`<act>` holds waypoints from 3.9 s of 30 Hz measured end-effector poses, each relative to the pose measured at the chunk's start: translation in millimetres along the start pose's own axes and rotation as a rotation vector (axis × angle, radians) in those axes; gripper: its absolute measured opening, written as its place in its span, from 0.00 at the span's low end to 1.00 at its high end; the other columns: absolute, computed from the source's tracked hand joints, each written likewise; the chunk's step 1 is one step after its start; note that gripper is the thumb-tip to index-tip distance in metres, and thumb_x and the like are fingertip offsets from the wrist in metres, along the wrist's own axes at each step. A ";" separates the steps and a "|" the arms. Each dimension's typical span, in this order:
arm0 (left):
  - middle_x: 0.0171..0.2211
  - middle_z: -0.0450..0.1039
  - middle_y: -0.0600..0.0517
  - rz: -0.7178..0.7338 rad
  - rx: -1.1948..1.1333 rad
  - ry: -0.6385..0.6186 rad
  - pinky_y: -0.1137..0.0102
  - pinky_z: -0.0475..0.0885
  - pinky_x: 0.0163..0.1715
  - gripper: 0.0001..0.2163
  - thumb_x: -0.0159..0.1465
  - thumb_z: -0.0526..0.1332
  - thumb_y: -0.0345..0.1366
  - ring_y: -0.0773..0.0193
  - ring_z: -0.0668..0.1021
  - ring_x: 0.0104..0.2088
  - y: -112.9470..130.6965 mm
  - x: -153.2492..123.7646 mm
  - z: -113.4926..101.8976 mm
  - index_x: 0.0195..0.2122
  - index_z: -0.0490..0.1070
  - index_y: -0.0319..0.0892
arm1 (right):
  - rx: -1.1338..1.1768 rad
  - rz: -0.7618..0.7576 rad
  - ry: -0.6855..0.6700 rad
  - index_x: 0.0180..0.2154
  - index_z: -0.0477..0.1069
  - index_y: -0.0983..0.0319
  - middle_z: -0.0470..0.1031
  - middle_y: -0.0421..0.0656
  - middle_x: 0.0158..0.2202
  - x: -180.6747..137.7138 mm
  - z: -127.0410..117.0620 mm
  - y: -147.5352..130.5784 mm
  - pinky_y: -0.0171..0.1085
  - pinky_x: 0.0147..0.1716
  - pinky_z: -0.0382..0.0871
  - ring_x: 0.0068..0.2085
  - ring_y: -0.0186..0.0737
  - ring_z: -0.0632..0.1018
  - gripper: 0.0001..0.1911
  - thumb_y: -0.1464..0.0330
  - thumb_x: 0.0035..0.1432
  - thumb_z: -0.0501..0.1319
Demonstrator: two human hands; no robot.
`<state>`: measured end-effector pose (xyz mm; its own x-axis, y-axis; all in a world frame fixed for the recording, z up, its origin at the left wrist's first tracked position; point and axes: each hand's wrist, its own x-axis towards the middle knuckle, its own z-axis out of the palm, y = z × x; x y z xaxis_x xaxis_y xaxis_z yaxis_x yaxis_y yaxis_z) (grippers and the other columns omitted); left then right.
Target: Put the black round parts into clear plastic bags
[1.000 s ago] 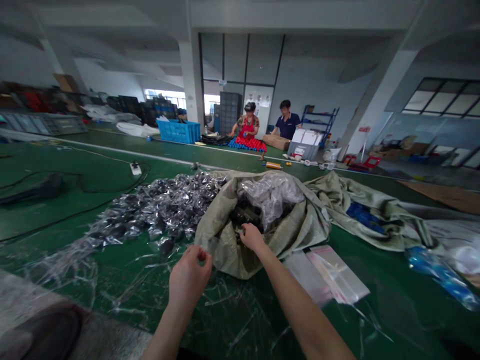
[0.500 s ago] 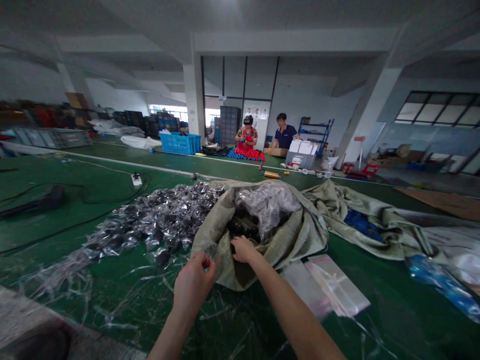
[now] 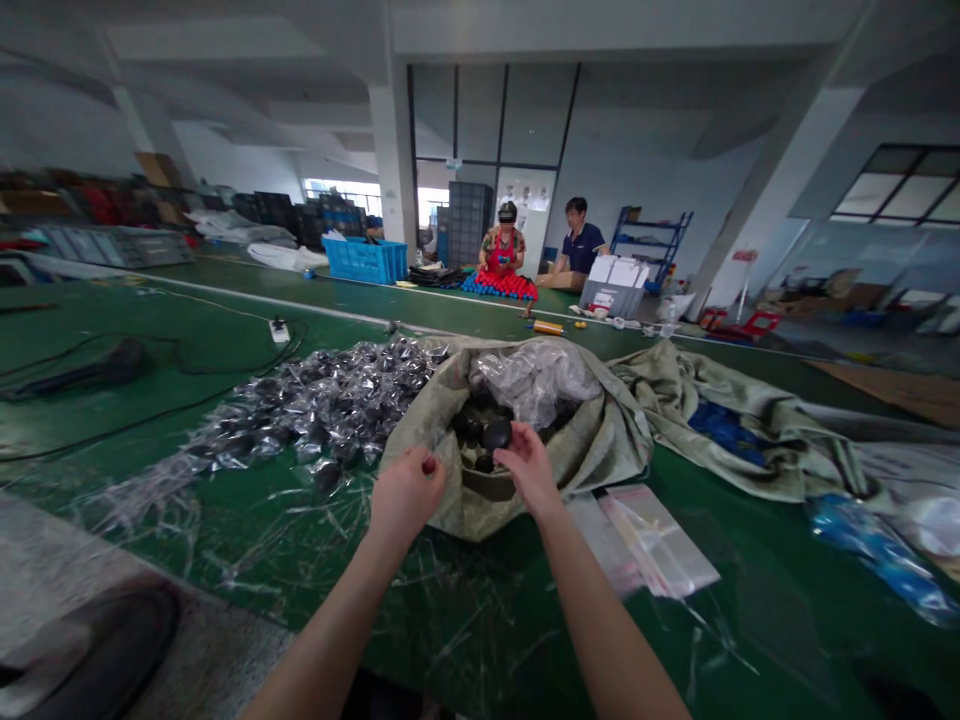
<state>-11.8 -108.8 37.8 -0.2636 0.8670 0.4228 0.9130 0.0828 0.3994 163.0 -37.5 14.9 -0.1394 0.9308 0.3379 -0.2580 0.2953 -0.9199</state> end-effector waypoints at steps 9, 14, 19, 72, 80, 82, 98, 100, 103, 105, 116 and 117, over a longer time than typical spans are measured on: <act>0.33 0.76 0.49 -0.004 0.025 -0.146 0.71 0.62 0.30 0.08 0.63 0.55 0.38 0.61 0.77 0.34 35.6 13.8 15.4 0.30 0.70 0.43 | -0.157 0.094 -0.217 0.43 0.59 0.57 0.75 0.42 0.39 -22.4 -2.4 -19.9 0.36 0.31 0.74 0.32 0.37 0.78 0.19 0.72 0.46 0.59; 0.30 0.76 0.50 -0.015 0.004 -0.174 0.71 0.61 0.29 0.10 0.62 0.54 0.39 0.62 0.76 0.31 35.8 23.7 29.5 0.27 0.69 0.43 | -0.583 -0.007 -0.286 0.46 0.62 0.59 0.74 0.42 0.40 -9.5 -24.0 -9.2 0.39 0.39 0.73 0.37 0.39 0.77 0.21 0.71 0.48 0.61; 0.28 0.75 0.50 -0.039 -0.018 -0.207 0.71 0.60 0.28 0.09 0.61 0.55 0.39 0.62 0.75 0.29 35.4 33.9 43.0 0.27 0.70 0.43 | -0.819 -0.149 -0.354 0.50 0.62 0.61 0.74 0.46 0.44 -6.3 -27.2 -15.7 0.41 0.45 0.69 0.43 0.43 0.76 0.24 0.73 0.50 0.62; 0.34 0.77 0.46 0.080 0.129 -0.230 0.70 0.63 0.30 0.14 0.66 0.51 0.42 0.59 0.77 0.32 44.6 34.3 33.2 0.35 0.74 0.42 | -0.905 -0.258 -0.099 0.48 0.66 0.64 0.70 0.53 0.50 -5.9 -17.0 7.7 0.49 0.56 0.65 0.55 0.48 0.71 0.17 0.71 0.56 0.60; 0.32 0.77 0.48 0.102 0.081 -0.180 0.70 0.62 0.29 0.14 0.67 0.49 0.40 0.61 0.77 0.31 48.8 35.6 30.3 0.32 0.71 0.42 | -0.920 -0.308 -0.104 0.47 0.71 0.62 0.66 0.54 0.54 -7.0 -19.4 6.0 0.51 0.57 0.63 0.57 0.51 0.68 0.18 0.74 0.53 0.62; 0.33 0.77 0.48 0.114 0.086 -0.171 0.69 0.62 0.29 0.13 0.67 0.49 0.40 0.61 0.77 0.32 50.6 33.3 30.6 0.33 0.71 0.42 | -0.861 -0.289 -0.042 0.48 0.70 0.62 0.66 0.54 0.55 -5.9 -19.0 10.3 0.51 0.58 0.63 0.58 0.51 0.68 0.18 0.71 0.54 0.63; 0.38 0.75 0.48 0.169 0.037 -0.160 0.69 0.66 0.34 0.08 0.64 0.52 0.36 0.60 0.76 0.35 45.9 21.7 29.4 0.35 0.70 0.42 | -0.591 -0.227 -0.029 0.49 0.69 0.60 0.70 0.49 0.53 -4.1 -14.2 11.9 0.47 0.54 0.67 0.57 0.47 0.69 0.18 0.72 0.54 0.60; 0.37 0.74 0.48 0.171 0.008 -0.154 0.69 0.66 0.35 0.07 0.64 0.53 0.36 0.61 0.76 0.35 44.4 21.4 31.3 0.35 0.69 0.42 | -0.587 -0.227 -0.034 0.48 0.70 0.59 0.70 0.49 0.53 -2.9 -16.8 9.3 0.48 0.55 0.66 0.57 0.47 0.69 0.18 0.72 0.53 0.60; 0.36 0.73 0.48 0.206 -0.062 -0.118 0.70 0.66 0.35 0.07 0.64 0.53 0.35 0.62 0.75 0.34 42.0 21.0 33.1 0.32 0.68 0.42 | -0.581 -0.227 -0.054 0.48 0.70 0.58 0.70 0.47 0.54 -0.5 -21.5 8.2 0.47 0.54 0.67 0.56 0.46 0.70 0.19 0.73 0.53 0.60; 0.34 0.73 0.48 0.231 -0.123 -0.084 0.70 0.66 0.35 0.07 0.64 0.53 0.35 0.63 0.75 0.34 41.2 21.0 33.4 0.31 0.67 0.42 | -0.566 -0.219 -0.088 0.48 0.70 0.57 0.70 0.47 0.53 0.6 -24.0 7.9 0.45 0.53 0.69 0.55 0.45 0.72 0.20 0.73 0.53 0.60; 0.25 0.72 0.52 -0.021 -0.337 -0.139 0.72 0.62 0.29 0.08 0.62 0.54 0.35 0.66 0.72 0.26 46.0 15.8 52.2 0.27 0.68 0.41 | -0.284 0.048 -0.033 0.54 0.62 0.60 0.77 0.46 0.47 4.1 -25.7 18.3 0.40 0.41 0.77 0.38 0.38 0.81 0.28 0.76 0.49 0.56; 0.25 0.72 0.52 -0.043 -0.362 -0.154 0.72 0.62 0.29 0.08 0.62 0.54 0.35 0.66 0.73 0.26 46.2 15.0 53.8 0.27 0.68 0.41 | -0.283 0.086 0.005 0.52 0.63 0.61 0.78 0.47 0.45 5.1 -25.9 19.9 0.40 0.38 0.78 0.37 0.39 0.81 0.26 0.75 0.49 0.55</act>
<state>43.2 -65.5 18.8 -0.2246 0.9324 0.2832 0.7262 -0.0337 0.6867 181.9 -21.3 -6.8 -0.1445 0.9557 0.2563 0.0310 0.2633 -0.9642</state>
